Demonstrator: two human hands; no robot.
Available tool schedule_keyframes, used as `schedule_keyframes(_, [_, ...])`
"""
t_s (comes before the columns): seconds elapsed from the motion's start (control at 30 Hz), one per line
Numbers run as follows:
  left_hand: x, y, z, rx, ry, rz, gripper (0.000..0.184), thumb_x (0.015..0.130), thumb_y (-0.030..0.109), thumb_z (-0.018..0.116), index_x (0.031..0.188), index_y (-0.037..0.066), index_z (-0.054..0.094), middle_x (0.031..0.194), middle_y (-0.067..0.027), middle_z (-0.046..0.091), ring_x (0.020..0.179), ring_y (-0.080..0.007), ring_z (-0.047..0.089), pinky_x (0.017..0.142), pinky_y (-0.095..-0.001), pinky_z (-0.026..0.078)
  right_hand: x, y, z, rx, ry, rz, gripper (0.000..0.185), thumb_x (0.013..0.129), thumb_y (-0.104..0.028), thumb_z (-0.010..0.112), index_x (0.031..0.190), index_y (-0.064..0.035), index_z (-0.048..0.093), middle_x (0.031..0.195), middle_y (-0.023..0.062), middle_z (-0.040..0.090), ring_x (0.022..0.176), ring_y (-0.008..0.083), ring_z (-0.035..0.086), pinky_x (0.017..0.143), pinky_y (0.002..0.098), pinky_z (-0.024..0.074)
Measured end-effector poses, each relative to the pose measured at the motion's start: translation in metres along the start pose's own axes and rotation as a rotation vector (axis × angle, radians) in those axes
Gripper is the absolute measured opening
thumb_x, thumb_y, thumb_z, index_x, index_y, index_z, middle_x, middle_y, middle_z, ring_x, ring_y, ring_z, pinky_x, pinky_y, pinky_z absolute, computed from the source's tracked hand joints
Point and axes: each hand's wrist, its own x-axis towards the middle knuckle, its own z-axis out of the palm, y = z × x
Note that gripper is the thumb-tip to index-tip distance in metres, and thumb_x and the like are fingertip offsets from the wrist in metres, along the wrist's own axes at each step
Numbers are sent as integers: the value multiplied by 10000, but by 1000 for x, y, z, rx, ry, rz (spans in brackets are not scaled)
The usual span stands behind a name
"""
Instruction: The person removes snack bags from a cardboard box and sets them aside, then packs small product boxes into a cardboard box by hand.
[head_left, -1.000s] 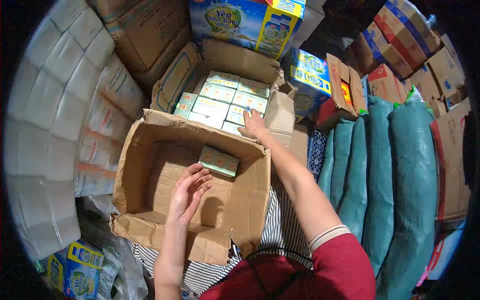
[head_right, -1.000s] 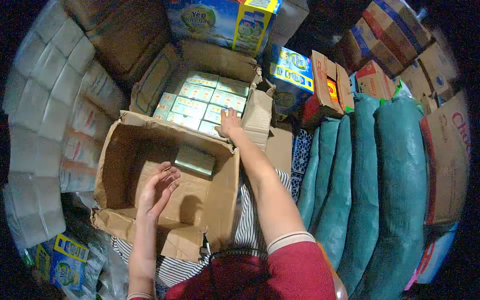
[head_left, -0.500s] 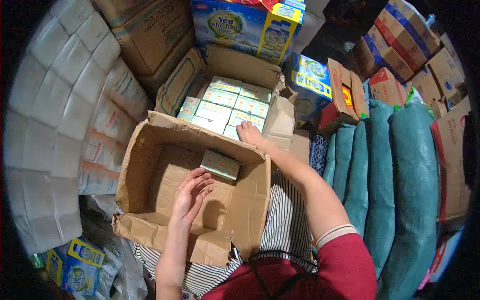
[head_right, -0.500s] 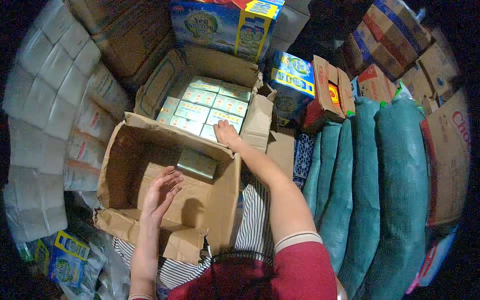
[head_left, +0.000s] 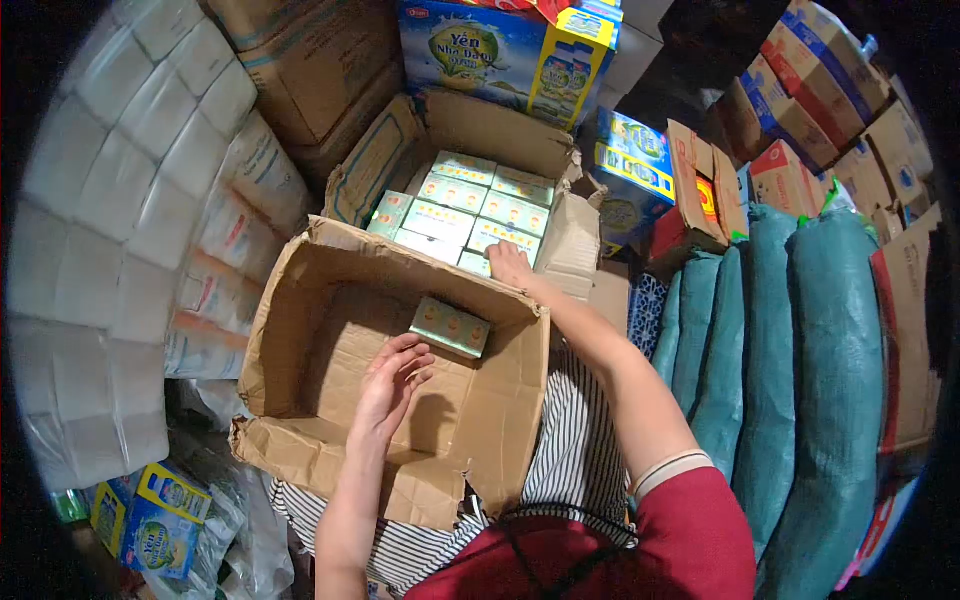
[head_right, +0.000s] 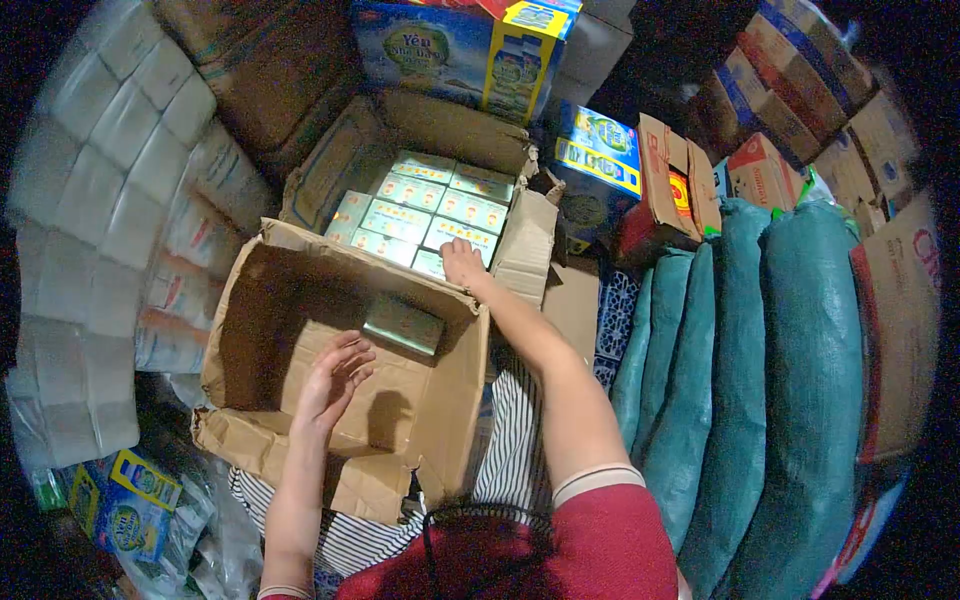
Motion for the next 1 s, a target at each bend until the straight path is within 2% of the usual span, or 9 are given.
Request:
schedule_keyframes(0.3, [4, -5, -2, 29, -17, -9, 260, 815, 101, 510, 1065, 34, 484, 932, -74, 561, 861, -185, 559, 747, -299, 458, -7, -5, -13, -125, -3, -163, 303, 795, -160, 399, 1065, -31, 441, 996, 192, 423, 974, 336, 429, 794, 442, 365])
schedule_keyframes(0.53, [1, -6, -4, 83, 5, 18, 246, 807, 94, 525, 1043, 32, 497, 927, -85, 573, 834, -177, 567, 726, -290, 467, -5, 1, -3, 41, 103, -128, 323, 782, -168, 421, 1065, -18, 459, 998, 209, 439, 961, 372, 434, 801, 449, 375])
schedule_keyframes(0.63, [-4, -4, -6, 80, 16, 32, 251, 801, 91, 535, 1041, 31, 496, 933, -92, 574, 833, -175, 567, 720, -282, 469, -4, 13, 2, 95, 103, -22, 372, 763, -178, 458, 1096, -12, 440, 1045, 237, 463, 976, 389, 447, 820, 434, 375])
schedule_keyframes(0.67, [-5, -3, -7, 75, 21, 41, 251, 799, 90, 538, 1040, 30, 496, 934, -94, 575, 834, -175, 567, 718, -279, 470, 4, 22, 7, 119, 49, -48, 498, 706, -206, 554, 1147, -19, 418, 1086, 254, 469, 1010, 392, 449, 856, 410, 368])
schedule_keyframes(0.77, [-6, -1, -10, 87, 19, 66, 241, 810, 92, 522, 1041, 28, 493, 933, -94, 576, 835, -175, 567, 717, -274, 470, -8, 19, -16, 324, 190, -252, 520, 670, -123, 562, 1156, -11, 415, 1001, 234, 503, 947, 397, 464, 845, 417, 383])
schedule_keyframes(0.8, [-6, 0, -10, 95, 15, 80, 238, 814, 93, 516, 1042, 28, 492, 931, -94, 576, 834, -174, 567, 716, -274, 470, -6, 22, -28, 329, 126, -236, 692, 592, -182, 664, 1187, 16, 371, 1058, 222, 493, 988, 364, 477, 886, 389, 379])
schedule_keyframes(0.9, [-8, 0, -12, 119, 11, 114, 231, 823, 95, 499, 1044, 27, 490, 927, -92, 575, 833, -169, 566, 712, -272, 470, -18, 1, -93, 503, -20, -5, 818, 540, -250, 721, 1224, -23, 336, 1148, 193, 461, 1088, 314, 420, 924, 368, 339])
schedule_keyframes(0.97, [-6, -2, -15, 143, 6, 126, 230, 827, 96, 491, 1047, 26, 489, 925, -91, 573, 834, -167, 566, 711, -272, 469, -35, -20, -151, 663, 16, 45, 863, 512, -231, 729, 1239, -34, 309, 1141, 173, 468, 1088, 298, 418, 932, 367, 334])
schedule_keyframes(1.0, [-7, -1, -14, 147, -1, 130, 220, 829, 100, 493, 1040, 35, 494, 914, -82, 577, 820, -155, 567, 698, -265, 469, -26, -4, -152, 592, 174, -64, 832, 513, -210, 717, 1226, -33, 326, 1119, 170, 476, 1064, 293, 440, 933, 365, 336])
